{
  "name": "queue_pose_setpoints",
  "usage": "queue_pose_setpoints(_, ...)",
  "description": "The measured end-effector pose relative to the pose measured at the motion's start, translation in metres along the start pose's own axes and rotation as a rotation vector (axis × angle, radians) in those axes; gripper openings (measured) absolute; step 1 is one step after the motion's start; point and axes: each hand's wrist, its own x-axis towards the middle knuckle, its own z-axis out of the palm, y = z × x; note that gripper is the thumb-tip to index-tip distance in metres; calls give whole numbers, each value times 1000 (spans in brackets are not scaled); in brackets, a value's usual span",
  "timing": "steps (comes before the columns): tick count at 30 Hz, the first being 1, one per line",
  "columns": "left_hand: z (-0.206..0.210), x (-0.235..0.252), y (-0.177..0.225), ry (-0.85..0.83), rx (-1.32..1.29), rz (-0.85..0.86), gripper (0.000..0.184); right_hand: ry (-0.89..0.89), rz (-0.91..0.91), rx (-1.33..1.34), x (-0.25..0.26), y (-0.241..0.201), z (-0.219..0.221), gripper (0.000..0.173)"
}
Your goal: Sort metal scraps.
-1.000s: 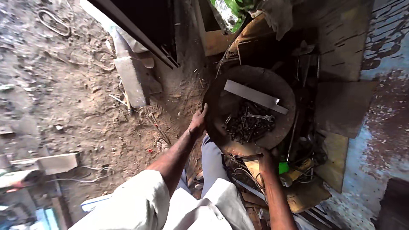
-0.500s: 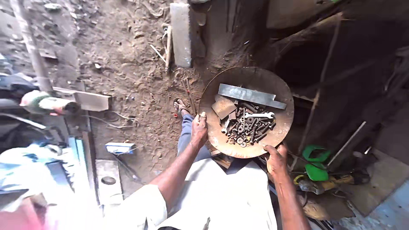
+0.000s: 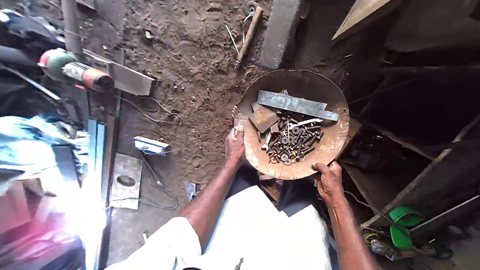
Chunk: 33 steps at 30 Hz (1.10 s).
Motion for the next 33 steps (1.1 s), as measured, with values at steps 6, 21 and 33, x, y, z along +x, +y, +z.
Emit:
queue_pose_setpoints(6,-16,19,1,43,-64,-28,50,-44,22,-53,17,-18,32,43)
queue_pose_setpoints(21,-18,45,5,73,-39,-88,50,-27,106,-95,45,-39,58,38)
queue_pose_setpoints(33,-19,50,2,86,43,-142,52,-5,157,-115,59,-26,60,36)
